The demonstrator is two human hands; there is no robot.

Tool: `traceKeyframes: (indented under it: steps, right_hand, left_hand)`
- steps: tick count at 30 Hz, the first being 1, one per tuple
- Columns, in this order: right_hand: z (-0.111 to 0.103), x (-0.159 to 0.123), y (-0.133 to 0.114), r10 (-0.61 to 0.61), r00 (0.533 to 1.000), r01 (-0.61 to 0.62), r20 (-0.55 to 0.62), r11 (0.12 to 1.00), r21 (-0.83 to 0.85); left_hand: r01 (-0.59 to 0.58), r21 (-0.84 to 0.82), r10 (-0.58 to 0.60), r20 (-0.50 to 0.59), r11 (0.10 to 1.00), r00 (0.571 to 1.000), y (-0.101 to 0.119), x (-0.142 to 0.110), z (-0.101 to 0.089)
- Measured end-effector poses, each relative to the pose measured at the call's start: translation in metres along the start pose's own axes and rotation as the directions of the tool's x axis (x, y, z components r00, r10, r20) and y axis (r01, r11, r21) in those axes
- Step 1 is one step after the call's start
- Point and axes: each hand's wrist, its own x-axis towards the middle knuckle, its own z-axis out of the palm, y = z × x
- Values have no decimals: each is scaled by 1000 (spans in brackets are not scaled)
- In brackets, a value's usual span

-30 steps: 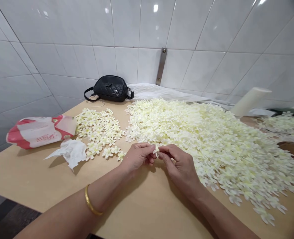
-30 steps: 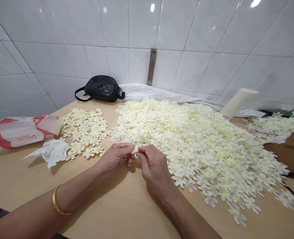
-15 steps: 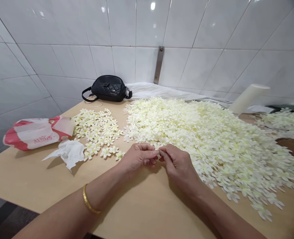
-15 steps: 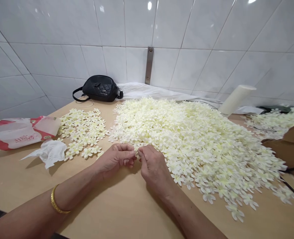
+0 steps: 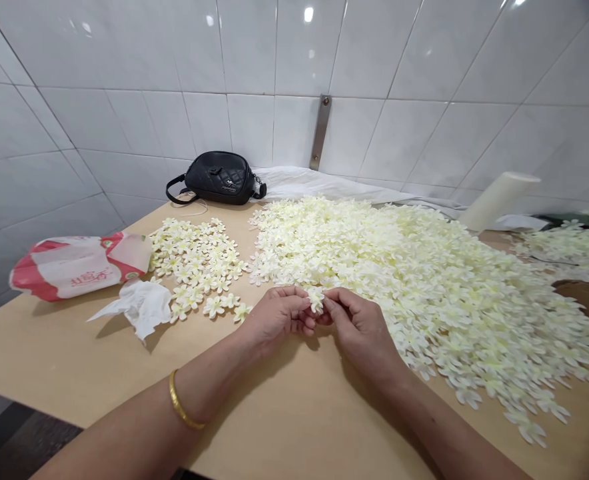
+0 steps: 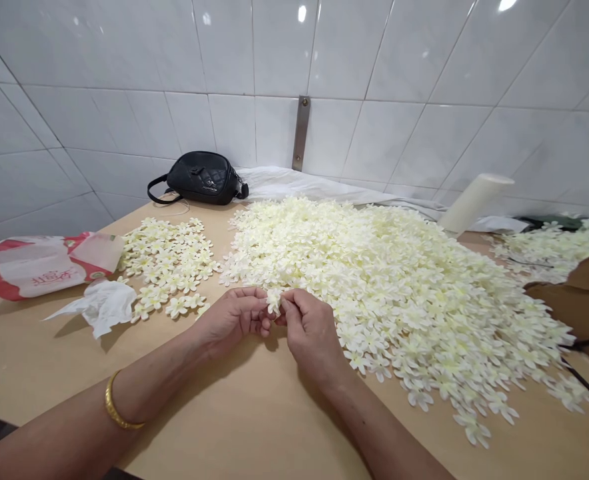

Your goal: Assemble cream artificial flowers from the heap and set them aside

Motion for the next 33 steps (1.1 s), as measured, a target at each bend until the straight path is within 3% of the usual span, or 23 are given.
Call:
traceKeyframes:
  steps: [6, 11, 15, 17, 23, 28, 33]
  right_hand:
    - [-1, 3, 1, 131, 988, -151, 81, 923, 354]
    - [-6, 7, 1, 220, 968, -244, 116, 748, 617]
    - [-9, 10, 0, 268, 954, -274, 132, 607, 746]
    - [-13, 11, 1, 286, 953, -261, 102, 602, 755]
    - [-55, 24, 10, 216, 943, -113, -254, 924, 365]
    - [-104, 45, 22, 68, 873, -57, -484, 998, 38]
    - [-120, 80, 27, -80, 874, -35, -479, 973, -226]
  left_hand:
    - [-14, 10, 14, 20, 1000, 1000, 5, -1, 3]
    - [-45, -3, 45, -18, 999, 999, 9, -1, 3]
    - [-61, 6, 61, -12, 998, 998, 12, -2, 2]
    - [-72, 9, 73, -21, 997, 997, 13, -3, 1]
    - [-56, 23, 58, -84, 998, 995, 12, -2, 4]
    - [-50, 42, 54, -85, 998, 995, 9, 0, 3]
    - [-54, 48, 57, -63, 997, 996, 11, 0, 0]
